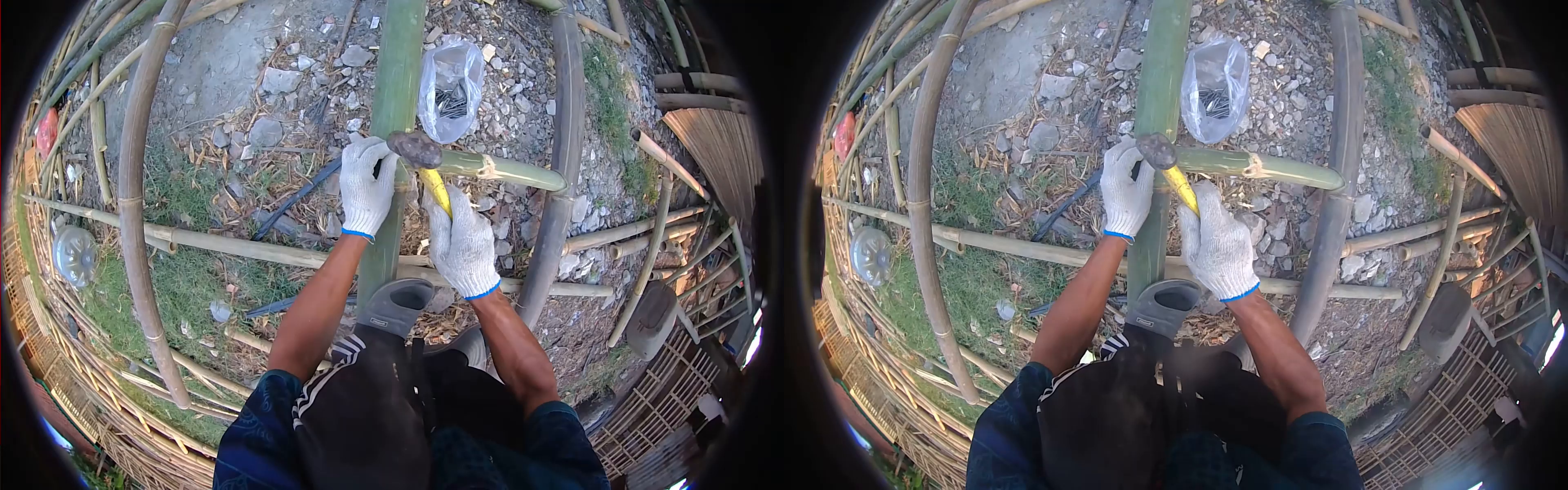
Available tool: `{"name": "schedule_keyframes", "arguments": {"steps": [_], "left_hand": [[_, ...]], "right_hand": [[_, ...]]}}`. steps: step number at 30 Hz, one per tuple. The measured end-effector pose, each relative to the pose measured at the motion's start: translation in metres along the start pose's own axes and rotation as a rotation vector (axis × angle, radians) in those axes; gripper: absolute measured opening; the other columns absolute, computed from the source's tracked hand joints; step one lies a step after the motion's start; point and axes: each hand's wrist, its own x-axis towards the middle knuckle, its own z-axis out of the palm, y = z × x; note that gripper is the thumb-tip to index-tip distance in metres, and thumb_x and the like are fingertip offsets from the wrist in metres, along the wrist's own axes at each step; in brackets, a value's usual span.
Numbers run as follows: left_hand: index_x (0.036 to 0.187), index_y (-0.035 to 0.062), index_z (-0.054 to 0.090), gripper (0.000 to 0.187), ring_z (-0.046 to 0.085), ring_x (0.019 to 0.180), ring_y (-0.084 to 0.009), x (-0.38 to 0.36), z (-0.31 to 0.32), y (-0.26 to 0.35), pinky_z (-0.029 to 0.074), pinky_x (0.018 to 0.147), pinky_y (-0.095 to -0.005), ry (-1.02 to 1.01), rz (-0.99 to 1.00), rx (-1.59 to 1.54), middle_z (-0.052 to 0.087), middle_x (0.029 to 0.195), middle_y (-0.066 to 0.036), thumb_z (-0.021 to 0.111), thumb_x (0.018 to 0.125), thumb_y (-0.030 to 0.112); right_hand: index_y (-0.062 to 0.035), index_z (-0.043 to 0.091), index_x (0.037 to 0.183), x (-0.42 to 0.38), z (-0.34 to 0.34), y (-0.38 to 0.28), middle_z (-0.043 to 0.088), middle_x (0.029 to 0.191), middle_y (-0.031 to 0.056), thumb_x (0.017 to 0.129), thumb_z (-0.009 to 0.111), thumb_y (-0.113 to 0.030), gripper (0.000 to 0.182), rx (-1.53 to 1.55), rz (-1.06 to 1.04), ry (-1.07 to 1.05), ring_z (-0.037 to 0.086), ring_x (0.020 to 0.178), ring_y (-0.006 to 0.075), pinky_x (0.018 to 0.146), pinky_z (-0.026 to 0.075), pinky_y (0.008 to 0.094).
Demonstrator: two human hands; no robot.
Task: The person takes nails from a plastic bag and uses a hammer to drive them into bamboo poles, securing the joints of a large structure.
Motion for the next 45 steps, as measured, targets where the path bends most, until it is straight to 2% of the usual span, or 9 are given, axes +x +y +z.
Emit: {"name": "schedule_keyframes", "arguments": {"steps": [4,11,15,21,23,30,33,36,45], "left_hand": [[0.104,0.0031,0.073,0.018,0.065,0.107,-0.0362,0.000,0.001,-0.001,0.051,0.099,-0.0456,0.004,-0.011,0.000,0.072,0.109,-0.014,0.078,0.087,0.003],[0.104,0.0046,0.075,0.017,0.065,0.109,-0.0349,0.003,-0.002,0.006,0.051,0.100,-0.0452,0.006,-0.054,-0.030,0.073,0.110,-0.013,0.079,0.088,0.006],[0.104,0.0052,0.076,0.016,0.065,0.111,-0.0344,0.000,0.003,0.004,0.050,0.102,-0.0458,0.026,-0.090,-0.050,0.073,0.110,-0.012,0.080,0.088,0.007],[0.142,-0.0018,0.055,0.041,0.055,0.130,-0.0458,-0.019,-0.004,-0.006,0.044,0.113,-0.0512,-0.042,-0.171,-0.013,0.058,0.139,-0.029,0.056,0.101,0.005],[0.141,-0.0027,0.055,0.039,0.055,0.130,-0.0456,-0.015,0.000,-0.008,0.043,0.114,-0.0510,-0.027,-0.208,0.036,0.059,0.138,-0.029,0.053,0.102,0.004],[0.144,-0.0045,0.051,0.043,0.055,0.129,-0.0458,-0.018,-0.003,-0.011,0.043,0.112,-0.0519,-0.014,-0.165,0.061,0.058,0.140,-0.030,0.050,0.102,0.000],[0.144,-0.0038,0.051,0.042,0.055,0.129,-0.0455,-0.011,-0.002,-0.008,0.044,0.112,-0.0518,-0.004,-0.170,0.065,0.058,0.141,-0.030,0.050,0.102,0.001],[0.140,-0.0030,0.054,0.038,0.056,0.126,-0.0457,-0.015,-0.002,-0.009,0.044,0.112,-0.0527,-0.028,-0.227,0.048,0.060,0.136,-0.028,0.049,0.104,0.004],[0.128,0.0066,0.067,0.035,0.063,0.118,-0.0392,0.069,0.004,0.031,0.049,0.104,-0.0490,-0.177,0.280,0.045,0.068,0.124,-0.017,0.067,0.093,0.005]], "right_hand": [[-0.0030,0.059,0.132,0.003,0.007,0.008,0.071,0.082,0.0224,0.100,0.071,-0.016,0.036,-0.115,0.052,-0.120,0.072,0.067,0.0410,0.056,0.055,0.0490],[-0.0030,0.062,0.129,-0.007,-0.001,0.013,0.071,0.081,0.0207,0.100,0.071,-0.016,0.034,0.017,-0.115,0.078,0.072,0.066,0.0397,0.057,0.056,0.0475],[-0.0033,0.061,0.131,0.011,0.007,0.020,0.071,0.079,0.0190,0.097,0.074,-0.015,0.039,-0.173,-0.032,-0.102,0.071,0.063,0.0386,0.056,0.055,0.0461],[-0.0011,0.059,0.121,-0.007,0.012,0.030,0.071,0.085,0.0210,0.100,0.069,-0.016,0.027,0.081,-0.282,0.100,0.071,0.065,0.0399,0.058,0.055,0.0496],[-0.0028,0.057,0.114,0.007,0.024,0.027,0.067,0.078,0.0223,0.102,0.068,-0.018,0.022,-0.174,0.067,-0.246,0.070,0.064,0.0427,0.056,0.054,0.0513],[-0.0012,0.057,0.126,-0.016,0.029,0.036,0.069,0.076,0.0230,0.099,0.071,-0.017,0.034,0.210,-0.067,0.029,0.071,0.064,0.0432,0.056,0.055,0.0487],[-0.0006,0.056,0.120,0.005,0.030,0.038,0.068,0.071,0.0218,0.102,0.068,-0.021,0.029,-0.178,0.041,-0.175,0.070,0.062,0.0434,0.055,0.055,0.0495],[-0.0022,0.056,0.114,0.022,0.021,0.040,0.066,0.071,0.0257,0.106,0.062,-0.025,0.025,-0.099,0.114,-0.079,0.068,0.064,0.0470,0.055,0.052,0.0529],[-0.0002,0.057,0.120,-0.010,-0.002,0.044,0.067,0.079,0.0265,0.108,0.059,-0.028,0.031,-0.037,0.304,0.006,0.069,0.071,0.0477,0.061,0.051,0.0561]]}}
